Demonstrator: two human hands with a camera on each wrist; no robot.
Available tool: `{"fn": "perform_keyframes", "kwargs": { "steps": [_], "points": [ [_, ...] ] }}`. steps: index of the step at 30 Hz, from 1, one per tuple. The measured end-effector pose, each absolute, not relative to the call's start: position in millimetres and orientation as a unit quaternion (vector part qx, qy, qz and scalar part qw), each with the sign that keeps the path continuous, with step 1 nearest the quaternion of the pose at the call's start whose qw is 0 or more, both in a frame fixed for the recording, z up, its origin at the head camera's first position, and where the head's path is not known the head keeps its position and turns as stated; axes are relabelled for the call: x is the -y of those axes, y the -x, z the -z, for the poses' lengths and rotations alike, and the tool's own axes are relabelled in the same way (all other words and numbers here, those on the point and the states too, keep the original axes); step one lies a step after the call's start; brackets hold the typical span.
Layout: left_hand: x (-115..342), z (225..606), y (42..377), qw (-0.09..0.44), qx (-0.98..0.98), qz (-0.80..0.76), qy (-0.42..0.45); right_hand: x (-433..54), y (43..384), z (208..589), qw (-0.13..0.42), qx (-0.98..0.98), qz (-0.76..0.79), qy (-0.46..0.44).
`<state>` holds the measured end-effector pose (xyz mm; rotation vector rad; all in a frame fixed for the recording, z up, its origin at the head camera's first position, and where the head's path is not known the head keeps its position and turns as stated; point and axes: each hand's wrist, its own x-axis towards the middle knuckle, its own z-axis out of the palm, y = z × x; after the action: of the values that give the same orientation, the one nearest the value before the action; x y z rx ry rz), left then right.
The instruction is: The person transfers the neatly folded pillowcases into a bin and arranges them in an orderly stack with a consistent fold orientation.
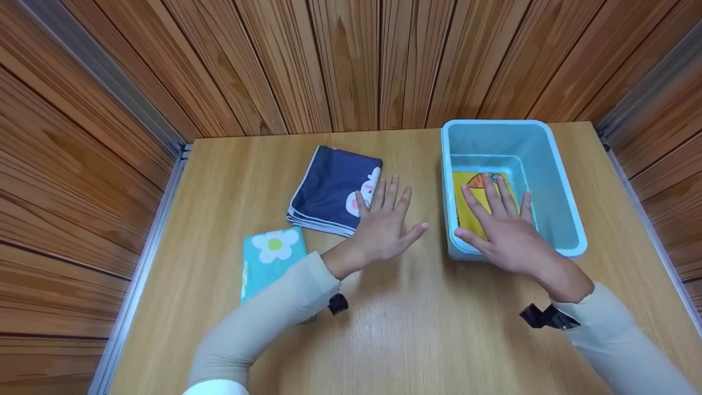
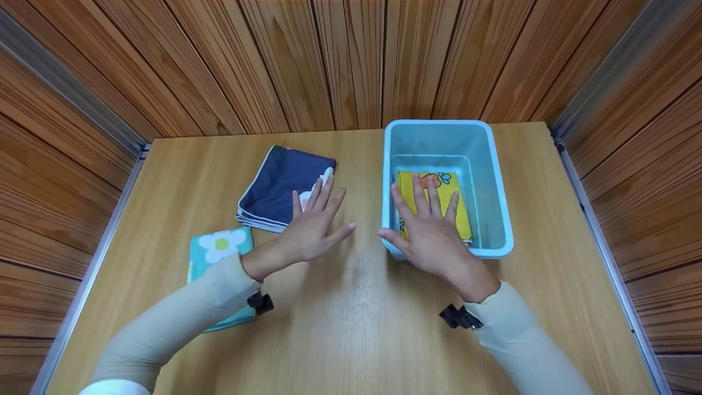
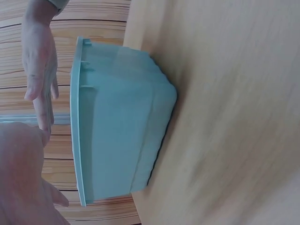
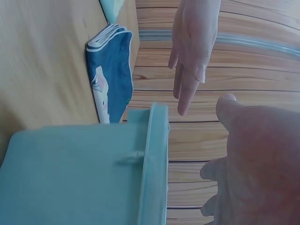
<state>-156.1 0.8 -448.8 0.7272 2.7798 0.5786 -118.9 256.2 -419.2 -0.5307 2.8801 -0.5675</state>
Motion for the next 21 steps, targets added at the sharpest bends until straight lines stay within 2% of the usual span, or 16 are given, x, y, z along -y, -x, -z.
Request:
{"fn": "perform_keyframes", "kwargs": {
  "steps": [21],
  "points": [
    [35,460,137,0.121,-0.938,-0.224,-0.235,-227,108,429,0.083,-0.957,0.181,0.212]
  ]
}}
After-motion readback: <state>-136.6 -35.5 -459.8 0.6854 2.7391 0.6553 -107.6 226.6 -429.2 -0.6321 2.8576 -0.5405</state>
